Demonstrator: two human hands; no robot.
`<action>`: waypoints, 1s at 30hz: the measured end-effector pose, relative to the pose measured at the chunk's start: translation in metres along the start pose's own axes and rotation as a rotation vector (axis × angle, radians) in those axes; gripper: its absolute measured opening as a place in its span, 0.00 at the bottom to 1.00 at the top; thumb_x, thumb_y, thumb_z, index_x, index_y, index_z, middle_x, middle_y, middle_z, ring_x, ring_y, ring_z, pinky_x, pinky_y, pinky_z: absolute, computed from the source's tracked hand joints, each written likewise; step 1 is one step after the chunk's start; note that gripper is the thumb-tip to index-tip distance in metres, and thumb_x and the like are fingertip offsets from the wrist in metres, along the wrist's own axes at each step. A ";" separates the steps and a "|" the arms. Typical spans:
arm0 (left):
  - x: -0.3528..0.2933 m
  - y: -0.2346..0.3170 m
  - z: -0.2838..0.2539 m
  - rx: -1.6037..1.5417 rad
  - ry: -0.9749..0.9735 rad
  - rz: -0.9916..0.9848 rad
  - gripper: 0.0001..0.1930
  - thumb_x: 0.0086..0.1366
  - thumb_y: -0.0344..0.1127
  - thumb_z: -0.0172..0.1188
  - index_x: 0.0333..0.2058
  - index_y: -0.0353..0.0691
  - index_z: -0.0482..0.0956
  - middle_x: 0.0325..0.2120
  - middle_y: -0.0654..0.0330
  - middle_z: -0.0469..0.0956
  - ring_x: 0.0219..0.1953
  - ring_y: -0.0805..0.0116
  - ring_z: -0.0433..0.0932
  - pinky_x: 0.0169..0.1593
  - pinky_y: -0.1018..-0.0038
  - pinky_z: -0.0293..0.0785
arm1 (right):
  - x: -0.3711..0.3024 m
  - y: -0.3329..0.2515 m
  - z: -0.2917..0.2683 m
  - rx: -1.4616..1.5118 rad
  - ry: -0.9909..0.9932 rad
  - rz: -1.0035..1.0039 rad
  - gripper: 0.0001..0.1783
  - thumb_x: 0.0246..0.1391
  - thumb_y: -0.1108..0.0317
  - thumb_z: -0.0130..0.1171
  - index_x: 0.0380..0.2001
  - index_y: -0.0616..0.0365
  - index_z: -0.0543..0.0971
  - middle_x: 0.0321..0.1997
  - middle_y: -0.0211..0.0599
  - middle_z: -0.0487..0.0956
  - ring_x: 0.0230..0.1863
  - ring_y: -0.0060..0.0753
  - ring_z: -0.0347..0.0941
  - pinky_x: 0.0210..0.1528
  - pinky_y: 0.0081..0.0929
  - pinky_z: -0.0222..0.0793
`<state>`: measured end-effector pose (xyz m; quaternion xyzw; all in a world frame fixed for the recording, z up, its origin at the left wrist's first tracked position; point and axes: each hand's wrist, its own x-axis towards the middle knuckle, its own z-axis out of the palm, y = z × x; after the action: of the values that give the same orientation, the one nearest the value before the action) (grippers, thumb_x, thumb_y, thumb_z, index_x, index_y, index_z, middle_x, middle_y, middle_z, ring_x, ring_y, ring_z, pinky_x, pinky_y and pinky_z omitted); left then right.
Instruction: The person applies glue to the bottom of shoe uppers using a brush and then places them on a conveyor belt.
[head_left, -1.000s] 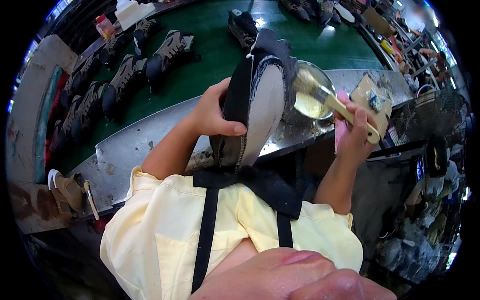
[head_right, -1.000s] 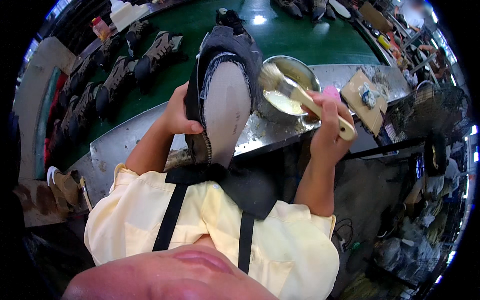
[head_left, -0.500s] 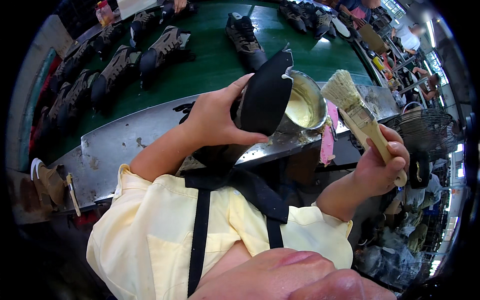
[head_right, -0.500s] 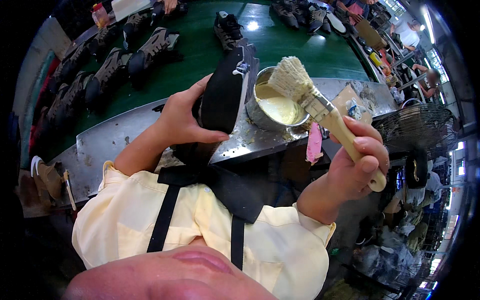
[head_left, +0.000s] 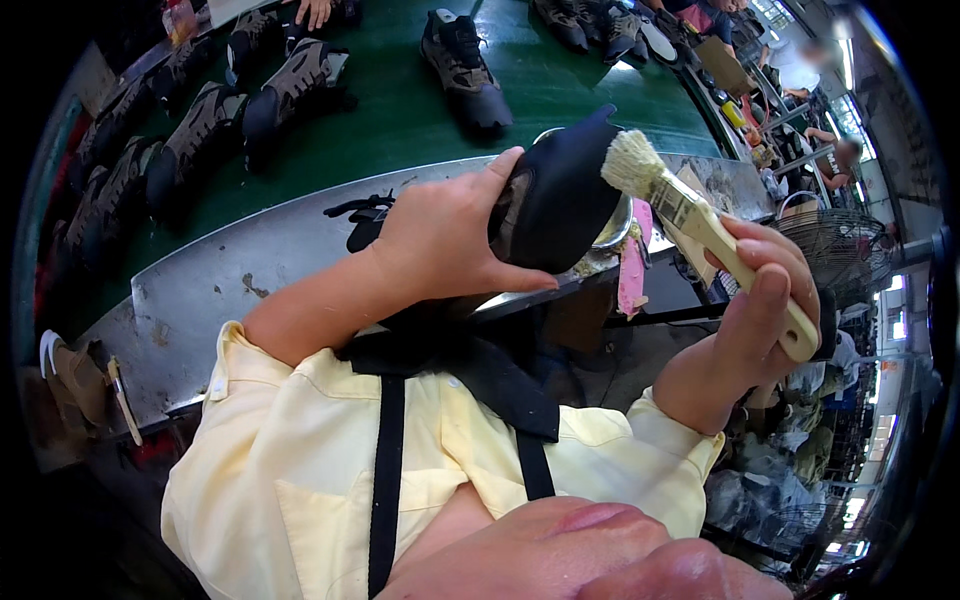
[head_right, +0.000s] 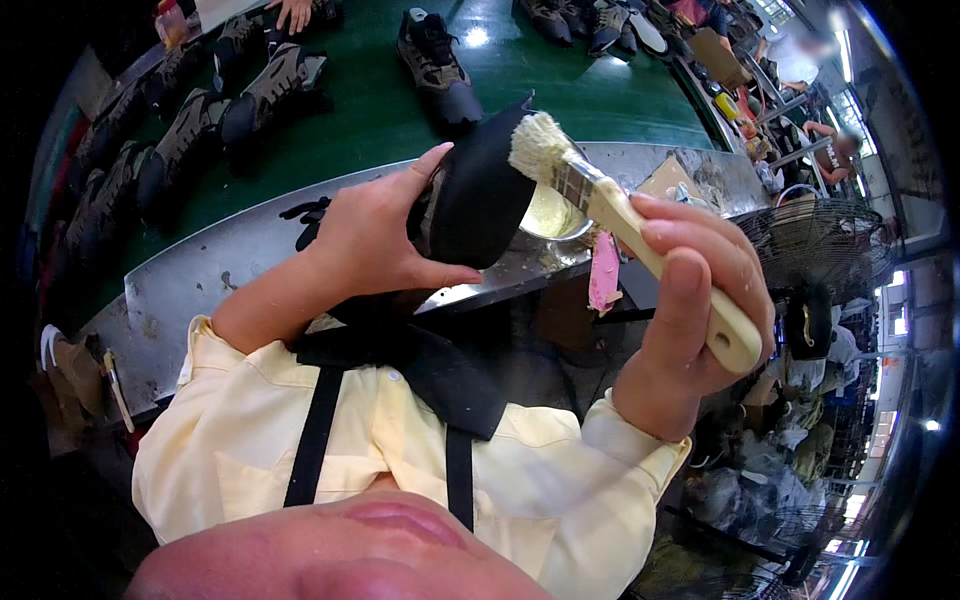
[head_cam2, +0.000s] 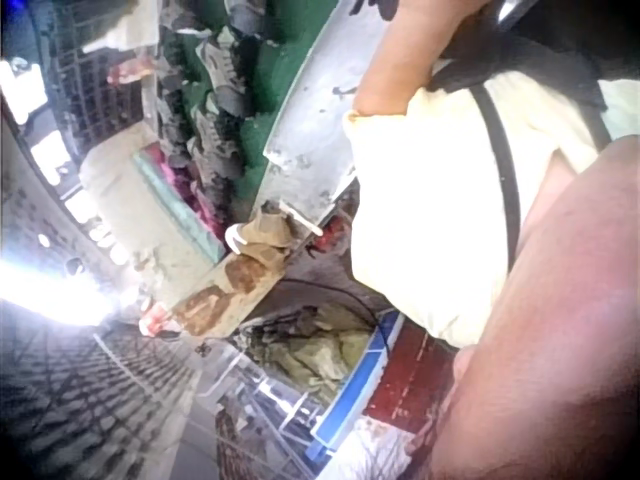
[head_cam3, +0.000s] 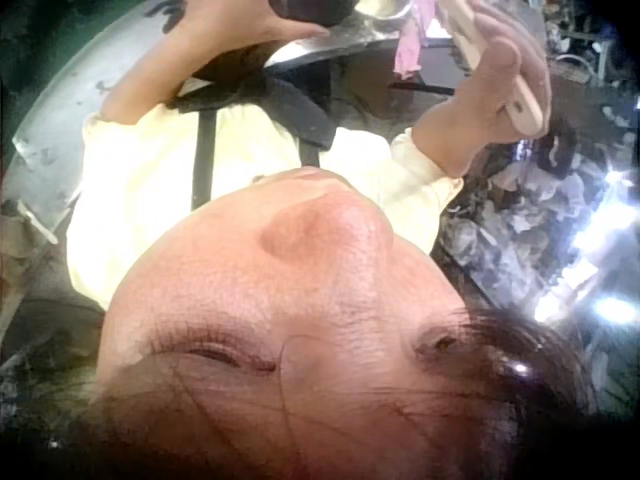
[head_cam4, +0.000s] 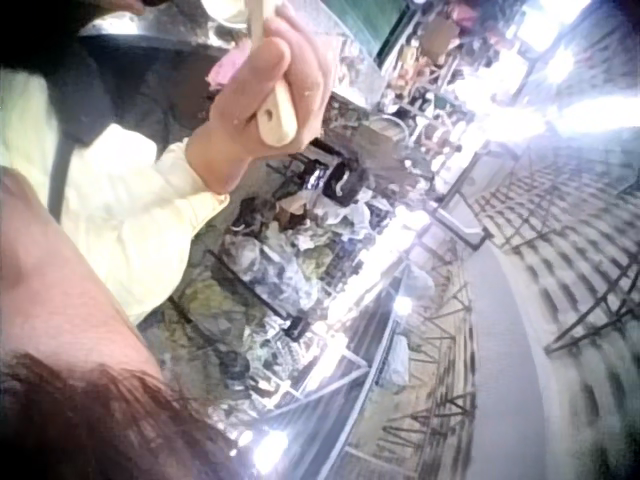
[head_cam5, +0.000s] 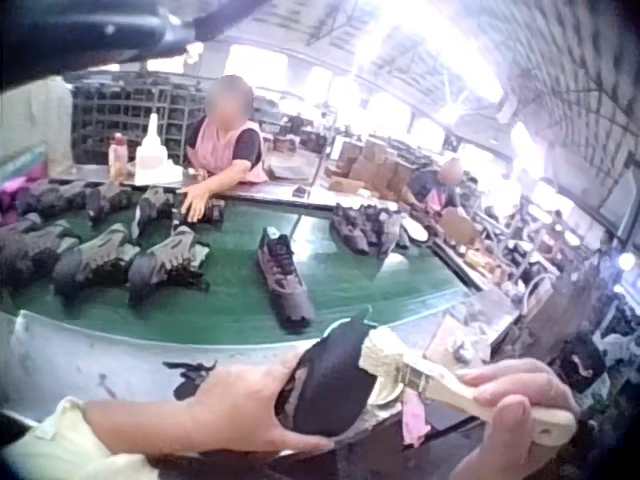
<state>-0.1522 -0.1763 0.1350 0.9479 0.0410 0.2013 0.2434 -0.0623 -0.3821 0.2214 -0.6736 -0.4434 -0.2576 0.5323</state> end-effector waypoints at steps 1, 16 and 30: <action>0.001 -0.001 0.001 -0.005 0.002 -0.002 0.55 0.33 0.68 0.66 0.54 0.31 0.63 0.30 0.49 0.77 0.30 0.55 0.78 0.34 0.69 0.75 | -0.001 0.001 0.000 -0.004 0.012 -0.046 0.18 0.55 0.58 0.52 0.25 0.64 0.76 0.29 0.52 0.78 0.30 0.38 0.76 0.33 0.27 0.73; 0.002 0.002 -0.004 0.009 -0.047 -0.054 0.55 0.36 0.68 0.64 0.55 0.31 0.61 0.32 0.48 0.77 0.32 0.55 0.78 0.37 0.68 0.75 | -0.012 -0.002 0.003 -0.304 -0.065 -0.288 0.16 0.57 0.63 0.48 0.25 0.66 0.74 0.27 0.55 0.77 0.28 0.42 0.77 0.30 0.28 0.75; -0.003 0.006 0.002 0.038 0.007 -0.032 0.55 0.33 0.67 0.67 0.55 0.34 0.62 0.28 0.49 0.76 0.28 0.54 0.78 0.33 0.68 0.74 | -0.028 0.000 0.002 -0.255 -0.029 -0.318 0.13 0.57 0.63 0.50 0.29 0.63 0.75 0.30 0.48 0.78 0.28 0.40 0.76 0.31 0.28 0.73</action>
<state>-0.1541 -0.1831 0.1349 0.9509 0.0608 0.1996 0.2286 -0.0757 -0.3890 0.1979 -0.6606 -0.5157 -0.3827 0.3889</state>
